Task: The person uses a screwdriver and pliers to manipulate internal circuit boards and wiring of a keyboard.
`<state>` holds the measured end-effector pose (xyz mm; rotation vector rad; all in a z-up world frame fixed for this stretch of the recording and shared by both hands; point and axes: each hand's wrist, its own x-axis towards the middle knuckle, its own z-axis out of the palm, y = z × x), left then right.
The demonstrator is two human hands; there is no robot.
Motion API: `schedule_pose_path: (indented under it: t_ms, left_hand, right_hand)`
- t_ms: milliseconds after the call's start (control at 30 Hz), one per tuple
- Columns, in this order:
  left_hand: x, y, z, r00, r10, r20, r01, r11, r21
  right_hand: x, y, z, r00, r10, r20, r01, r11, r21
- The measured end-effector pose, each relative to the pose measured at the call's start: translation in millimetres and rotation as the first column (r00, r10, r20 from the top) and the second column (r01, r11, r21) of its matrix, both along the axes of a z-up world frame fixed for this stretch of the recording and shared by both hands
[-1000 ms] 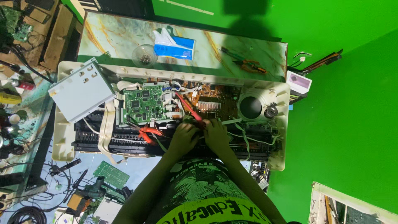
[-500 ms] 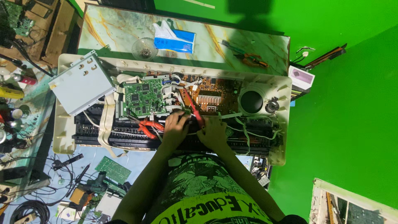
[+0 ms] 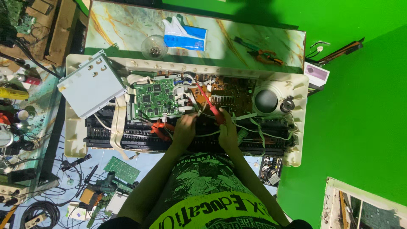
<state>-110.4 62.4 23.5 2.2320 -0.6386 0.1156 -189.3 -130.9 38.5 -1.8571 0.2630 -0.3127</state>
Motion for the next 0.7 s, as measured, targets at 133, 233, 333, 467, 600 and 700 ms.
schedule_pose_path:
  t_ms: [133,233,333,467,600,700]
  left_hand:
    - [2.4,-0.1,6.1,0.989,0.109,-0.102,-0.132,0.957,-0.258]
    - [3.0,-2.5,5.9,0.959,0.227,-0.169,-0.275,0.892,-0.359]
    - [4.5,-5.5,1.5,0.922,0.265,-0.281,-0.364,0.840,-0.402]
    - [7.2,-11.5,-4.3,0.940,0.161,-0.300,-0.285,0.854,-0.436]
    - [0.7,-16.7,21.4,0.970,-0.093,-0.224,-0.008,0.911,-0.413]
    - [3.5,-17.1,45.8,0.926,-0.325,-0.193,0.262,0.919,-0.294]
  right_hand:
    - [3.7,-2.0,4.4,0.998,0.056,0.007,-0.056,0.992,0.113]
    - [5.5,-4.5,6.5,0.996,0.063,-0.065,-0.054,0.989,0.134]
    - [7.3,0.8,14.1,0.991,0.091,-0.102,-0.069,0.977,0.204]
    - [15.9,6.1,25.2,0.982,0.190,0.015,-0.190,0.978,0.081]
    - [18.5,8.3,36.9,0.976,0.217,0.025,-0.216,0.976,-0.020]
    - [22.1,2.2,36.6,0.981,0.186,0.047,-0.187,0.982,0.017]
